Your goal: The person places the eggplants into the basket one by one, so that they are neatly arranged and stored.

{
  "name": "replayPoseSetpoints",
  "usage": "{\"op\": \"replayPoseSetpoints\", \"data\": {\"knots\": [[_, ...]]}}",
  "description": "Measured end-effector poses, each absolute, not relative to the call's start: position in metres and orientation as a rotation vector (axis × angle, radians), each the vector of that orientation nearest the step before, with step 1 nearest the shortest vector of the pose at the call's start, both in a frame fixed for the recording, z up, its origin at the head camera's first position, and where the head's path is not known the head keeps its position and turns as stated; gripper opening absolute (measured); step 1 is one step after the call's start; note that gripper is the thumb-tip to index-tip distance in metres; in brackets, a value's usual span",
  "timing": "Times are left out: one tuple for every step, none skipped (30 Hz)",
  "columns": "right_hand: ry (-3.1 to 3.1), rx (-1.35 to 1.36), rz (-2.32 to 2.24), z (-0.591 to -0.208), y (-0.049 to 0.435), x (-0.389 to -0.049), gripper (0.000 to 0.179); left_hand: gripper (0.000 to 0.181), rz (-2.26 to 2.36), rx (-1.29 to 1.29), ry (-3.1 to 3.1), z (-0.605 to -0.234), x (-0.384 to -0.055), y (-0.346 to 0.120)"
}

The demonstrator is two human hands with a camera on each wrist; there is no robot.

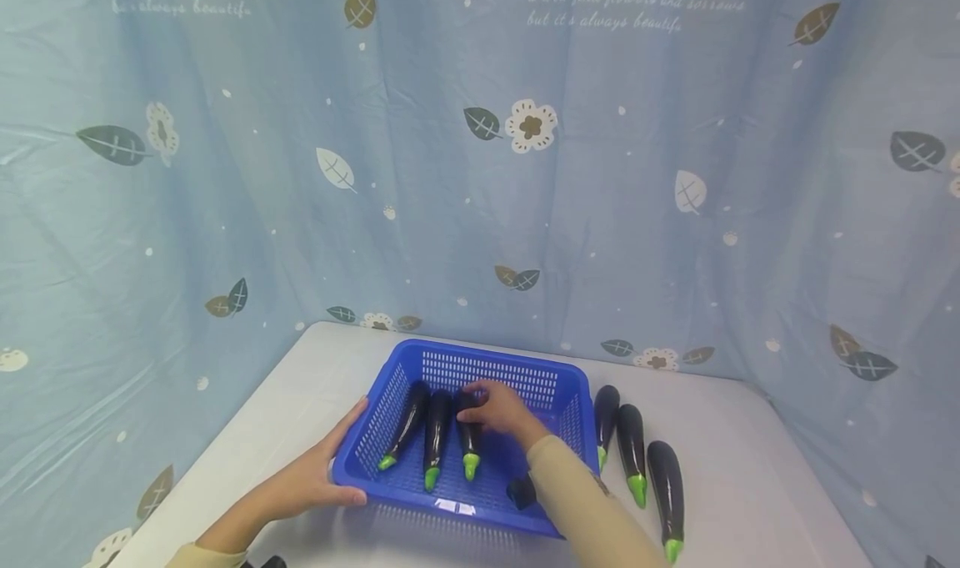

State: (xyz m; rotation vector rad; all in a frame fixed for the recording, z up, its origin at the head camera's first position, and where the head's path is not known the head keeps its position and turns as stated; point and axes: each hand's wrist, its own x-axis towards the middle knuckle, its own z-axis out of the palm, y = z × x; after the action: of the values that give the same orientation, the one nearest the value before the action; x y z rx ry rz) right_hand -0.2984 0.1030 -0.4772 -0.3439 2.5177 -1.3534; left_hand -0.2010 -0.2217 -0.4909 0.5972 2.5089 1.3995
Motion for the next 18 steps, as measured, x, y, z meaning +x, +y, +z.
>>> {"op": "replayPoseSetpoints", "data": {"knots": [[2.517,-0.346,-1.356,-0.4773,0.1026,-0.2983,0.051,0.129,1.400,0.598,2.508,-0.4909,-0.2009,-0.2216],[2.515,-0.346,-1.357,-0.4773,0.1022,-0.2982,0.051,0.129,1.398,0.598,2.509,-0.4910,-0.2008,-0.2216],[2.515,-0.348,-1.357,-0.4774,0.1020,-0.2982,0.051,0.129,1.400,0.599,2.509,-0.4909,-0.2007,-0.2216],[2.512,-0.346,-1.360,-0.4776,0.1018,-0.2981,0.051,0.129,1.398,0.600,2.512,-0.4912,-0.2007,-0.2216],[2.514,-0.348,-1.359,-0.4778,0.1017,-0.2981,0.051,0.129,1.398,0.600,2.511,-0.4913,-0.2006,-0.2215],[2.511,-0.347,-1.363,-0.4781,0.1016,-0.2980,0.051,0.129,1.400,0.600,2.510,-0.4914,-0.2006,-0.2214],[2.511,-0.349,-1.362,-0.4783,0.1017,-0.2980,0.051,0.129,1.402,0.600,2.508,-0.4915,-0.2006,-0.2214],[2.510,-0.349,-1.362,-0.4784,0.1015,-0.2979,0.051,0.129,1.403,0.600,2.506,-0.4916,-0.2007,-0.2214],[2.505,-0.344,-1.364,-0.4784,0.1013,-0.2977,0.052,0.129,1.404,0.600,2.505,-0.4917,-0.2007,-0.2214],[2.501,-0.338,-1.366,-0.4784,0.1011,-0.2976,0.052,0.129,1.404,0.599,2.503,-0.4918,-0.2007,-0.2214],[2.500,-0.332,-1.366,-0.4783,0.1009,-0.2975,0.052,0.129,1.406,0.598,2.502,-0.4918,-0.2006,-0.2214],[2.499,-0.327,-1.366,-0.4782,0.1008,-0.2974,0.052,0.128,1.407,0.597,2.501,-0.4920,-0.2006,-0.2214],[2.498,-0.323,-1.363,-0.4780,0.1007,-0.2971,0.052,0.128,1.409,0.598,2.499,-0.4922,-0.2006,-0.2215],[2.496,-0.317,-1.360,-0.4776,0.1004,-0.2968,0.053,0.128,1.409,0.599,2.500,-0.4923,-0.2005,-0.2215],[2.494,-0.311,-1.360,-0.4771,0.1003,-0.2966,0.053,0.129,1.408,0.599,2.502,-0.4924,-0.2005,-0.2216],[2.496,-0.312,-1.356,-0.4766,0.1004,-0.2964,0.053,0.129,1.409,0.599,2.501,-0.4925,-0.2005,-0.2216],[2.499,-0.315,-1.350,-0.4759,0.1004,-0.2960,0.053,0.129,1.411,0.597,2.501,-0.4926,-0.2005,-0.2217],[2.501,-0.317,-1.345,-0.4753,0.1006,-0.2958,0.053,0.129,1.411,0.597,2.501,-0.4929,-0.2006,-0.2217]]}}
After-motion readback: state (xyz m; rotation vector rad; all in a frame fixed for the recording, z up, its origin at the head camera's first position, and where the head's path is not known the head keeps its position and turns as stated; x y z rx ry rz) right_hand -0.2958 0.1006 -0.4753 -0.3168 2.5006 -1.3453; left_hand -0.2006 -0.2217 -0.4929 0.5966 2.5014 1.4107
